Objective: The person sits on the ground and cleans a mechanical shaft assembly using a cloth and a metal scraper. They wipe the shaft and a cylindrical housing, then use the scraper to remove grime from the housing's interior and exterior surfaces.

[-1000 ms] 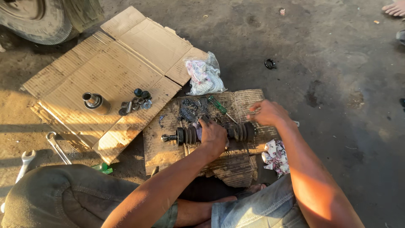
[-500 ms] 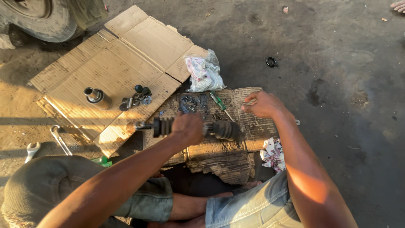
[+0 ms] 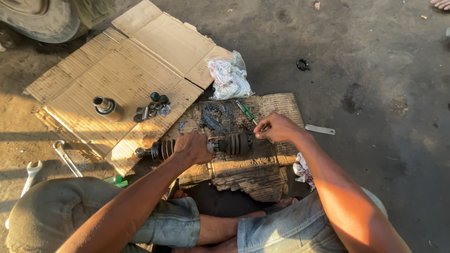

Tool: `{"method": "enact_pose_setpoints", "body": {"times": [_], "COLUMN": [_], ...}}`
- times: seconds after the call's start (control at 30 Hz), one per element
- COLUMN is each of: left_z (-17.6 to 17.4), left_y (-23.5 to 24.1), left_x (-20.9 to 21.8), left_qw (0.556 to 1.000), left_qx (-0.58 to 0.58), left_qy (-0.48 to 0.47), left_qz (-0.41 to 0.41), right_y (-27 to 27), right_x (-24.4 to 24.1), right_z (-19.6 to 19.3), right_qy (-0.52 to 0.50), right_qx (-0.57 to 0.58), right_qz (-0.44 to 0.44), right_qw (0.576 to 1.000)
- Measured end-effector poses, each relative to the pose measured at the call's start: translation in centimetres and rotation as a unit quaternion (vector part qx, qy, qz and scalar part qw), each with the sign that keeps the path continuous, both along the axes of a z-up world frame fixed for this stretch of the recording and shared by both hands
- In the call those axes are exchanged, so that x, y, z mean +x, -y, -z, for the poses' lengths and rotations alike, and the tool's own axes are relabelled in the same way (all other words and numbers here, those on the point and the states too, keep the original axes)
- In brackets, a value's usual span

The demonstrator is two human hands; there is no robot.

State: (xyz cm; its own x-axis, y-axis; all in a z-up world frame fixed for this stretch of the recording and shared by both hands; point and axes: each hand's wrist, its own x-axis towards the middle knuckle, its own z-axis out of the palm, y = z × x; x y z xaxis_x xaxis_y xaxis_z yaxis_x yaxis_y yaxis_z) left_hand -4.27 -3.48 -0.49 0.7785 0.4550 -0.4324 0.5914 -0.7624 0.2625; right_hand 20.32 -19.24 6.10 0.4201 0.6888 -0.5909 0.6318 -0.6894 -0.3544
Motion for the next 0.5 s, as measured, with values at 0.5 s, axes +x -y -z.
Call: {"method": "enact_pose_setpoints", "body": {"times": [0.5], "left_z": [-3.9], "left_y": [-0.9], "left_x": [0.4], "left_qw": [0.989], "left_qx": [-0.036], "left_qy": [0.099], "left_qz": [-0.100], "right_y": [-0.4], "right_x": [-2.6], "right_z": [-3.4], "right_qy": [0.107], "right_qx": [0.112], "right_qz": [-0.074], "right_qw": [0.985]}}
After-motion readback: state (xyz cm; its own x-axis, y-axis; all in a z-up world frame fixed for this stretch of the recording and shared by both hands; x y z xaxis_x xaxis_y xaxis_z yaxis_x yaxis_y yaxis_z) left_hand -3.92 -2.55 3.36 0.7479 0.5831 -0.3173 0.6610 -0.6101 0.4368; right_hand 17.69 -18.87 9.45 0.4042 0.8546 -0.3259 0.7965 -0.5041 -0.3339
